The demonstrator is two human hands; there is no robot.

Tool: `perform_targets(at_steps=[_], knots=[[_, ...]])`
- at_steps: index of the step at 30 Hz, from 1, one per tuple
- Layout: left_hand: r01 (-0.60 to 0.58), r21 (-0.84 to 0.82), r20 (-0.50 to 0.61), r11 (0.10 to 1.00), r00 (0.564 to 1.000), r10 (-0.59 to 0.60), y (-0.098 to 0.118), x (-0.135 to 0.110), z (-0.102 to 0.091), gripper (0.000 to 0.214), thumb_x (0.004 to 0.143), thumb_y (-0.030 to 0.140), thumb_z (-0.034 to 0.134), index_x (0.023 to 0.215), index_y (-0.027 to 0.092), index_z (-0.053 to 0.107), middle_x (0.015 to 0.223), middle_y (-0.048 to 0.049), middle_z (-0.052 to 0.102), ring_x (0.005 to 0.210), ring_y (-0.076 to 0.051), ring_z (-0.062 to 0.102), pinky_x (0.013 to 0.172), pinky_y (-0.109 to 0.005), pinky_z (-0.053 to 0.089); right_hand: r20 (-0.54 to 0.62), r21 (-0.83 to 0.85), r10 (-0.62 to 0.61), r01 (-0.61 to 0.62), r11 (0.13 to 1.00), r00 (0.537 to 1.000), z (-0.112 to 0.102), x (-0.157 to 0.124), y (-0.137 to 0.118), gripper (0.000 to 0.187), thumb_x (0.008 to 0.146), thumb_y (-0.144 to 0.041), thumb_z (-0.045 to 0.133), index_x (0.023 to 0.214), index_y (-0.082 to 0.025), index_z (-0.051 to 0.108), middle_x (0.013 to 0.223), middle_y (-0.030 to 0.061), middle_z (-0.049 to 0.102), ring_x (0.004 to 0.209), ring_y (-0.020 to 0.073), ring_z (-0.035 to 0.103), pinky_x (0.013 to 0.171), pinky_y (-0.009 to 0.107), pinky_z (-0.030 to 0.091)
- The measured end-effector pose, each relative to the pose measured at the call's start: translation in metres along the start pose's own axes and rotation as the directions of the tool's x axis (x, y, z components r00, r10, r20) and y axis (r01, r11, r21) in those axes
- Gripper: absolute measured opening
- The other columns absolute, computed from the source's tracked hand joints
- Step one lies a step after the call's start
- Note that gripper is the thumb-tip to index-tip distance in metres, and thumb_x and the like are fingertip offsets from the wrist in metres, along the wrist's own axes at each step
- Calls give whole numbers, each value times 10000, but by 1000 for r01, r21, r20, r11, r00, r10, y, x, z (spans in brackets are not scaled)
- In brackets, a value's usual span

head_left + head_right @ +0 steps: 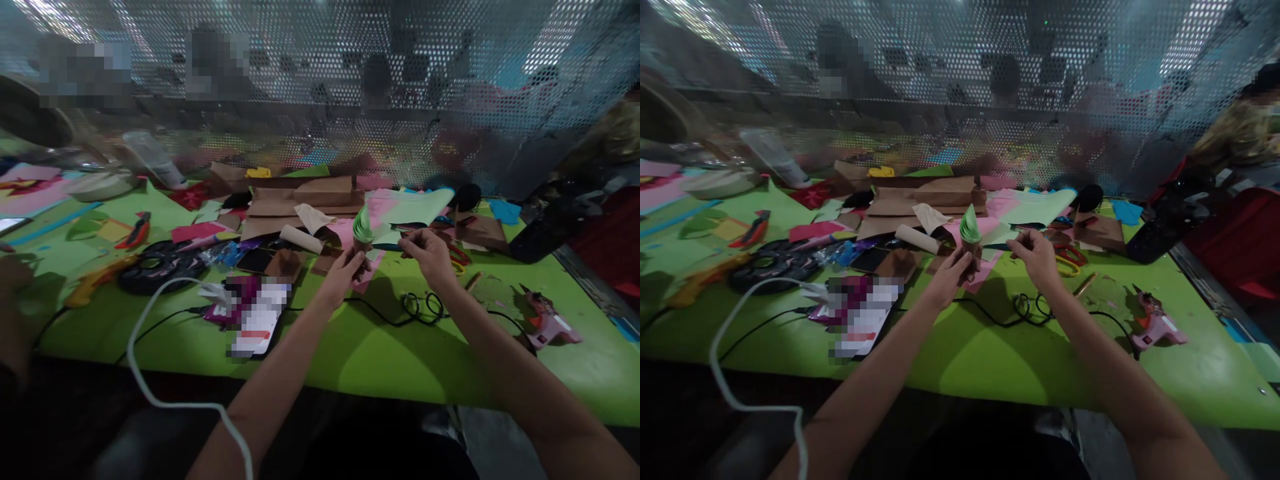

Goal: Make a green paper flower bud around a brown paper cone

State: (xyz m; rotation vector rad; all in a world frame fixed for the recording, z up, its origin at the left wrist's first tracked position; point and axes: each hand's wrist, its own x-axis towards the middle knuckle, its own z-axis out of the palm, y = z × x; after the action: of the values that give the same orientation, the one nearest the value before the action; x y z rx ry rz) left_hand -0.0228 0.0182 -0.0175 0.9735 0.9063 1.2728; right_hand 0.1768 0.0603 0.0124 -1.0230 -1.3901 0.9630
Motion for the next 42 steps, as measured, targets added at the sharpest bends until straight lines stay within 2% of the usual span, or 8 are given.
perform_targets(at_steps=[6,14,20,24,28,31,36,42], knots=[[8,-24,36,1000,999,-7,3,1,-2,525,739,590,783,1008,166,634,712,10,632,541,-64,488,474,-199,351,7,33,77,-77,996,997,-6,-3,4,435,610,-569,851,710,-192,660,666,8,687,508,116,583,496,265,540],[-48,-43,31,998,998,49,3,5,-3,572,701,608,806,1018,160,643,701,14,628,548,-59,476,489,-192,344,3,-25,40,-40,999,999,-5,-18,9,424,648,-569,799,754,-184,655,688,27,720,461,103,579,456,240,514],[-34,-30,32,999,999,34,1,5,-2,552,723,588,796,1033,153,654,693,13,630,529,-55,465,486,-192,328,-3,-76,-74,73,994,997,-3,-24,6,358,678,-512,775,770,-195,639,657,-5,650,523,124,582,500,268,520],[-39,4,52,999,998,39,-4,4,3,518,745,580,779,1013,165,623,680,14,635,514,-59,465,481,-195,316,10,-135,-174,174,975,985,-4,-30,-2,227,751,-390,738,862,-193,716,770,17,698,649,145,606,633,300,534],[-34,37,81,999,996,30,-7,2,12,490,766,562,766,1009,181,577,666,23,627,476,-53,430,471,-199,296,73,-294,-382,386,874,921,-4,-38,-13,137,867,-269,662,945,-214,760,894,42,737,751,167,635,693,309,518],[-19,90,107,996,994,10,-8,-2,18,485,782,574,746,1010,191,555,672,26,623,446,-47,398,437,-203,245,120,-333,-472,483,810,874,-3,-42,-20,153,914,-219,635,985,-229,770,915,51,736,819,182,655,689,301,520],[-34,153,112,988,994,17,-8,-6,23,461,775,579,746,915,201,522,682,34,610,473,-44,387,432,-196,216,137,-365,-519,530,765,844,-2,-44,-21,184,932,-187,636,1030,-253,777,949,52,733,899,193,671,758,311,543],[-48,205,117,978,993,24,-9,-8,24,434,787,552,733,952,209,525,706,41,603,503,-55,395,459,-197,257,126,-380,-528,533,756,840,-1,-42,-17,207,922,-165,647,1045,-258,785,944,50,724,868,183,671,748,295,551]])
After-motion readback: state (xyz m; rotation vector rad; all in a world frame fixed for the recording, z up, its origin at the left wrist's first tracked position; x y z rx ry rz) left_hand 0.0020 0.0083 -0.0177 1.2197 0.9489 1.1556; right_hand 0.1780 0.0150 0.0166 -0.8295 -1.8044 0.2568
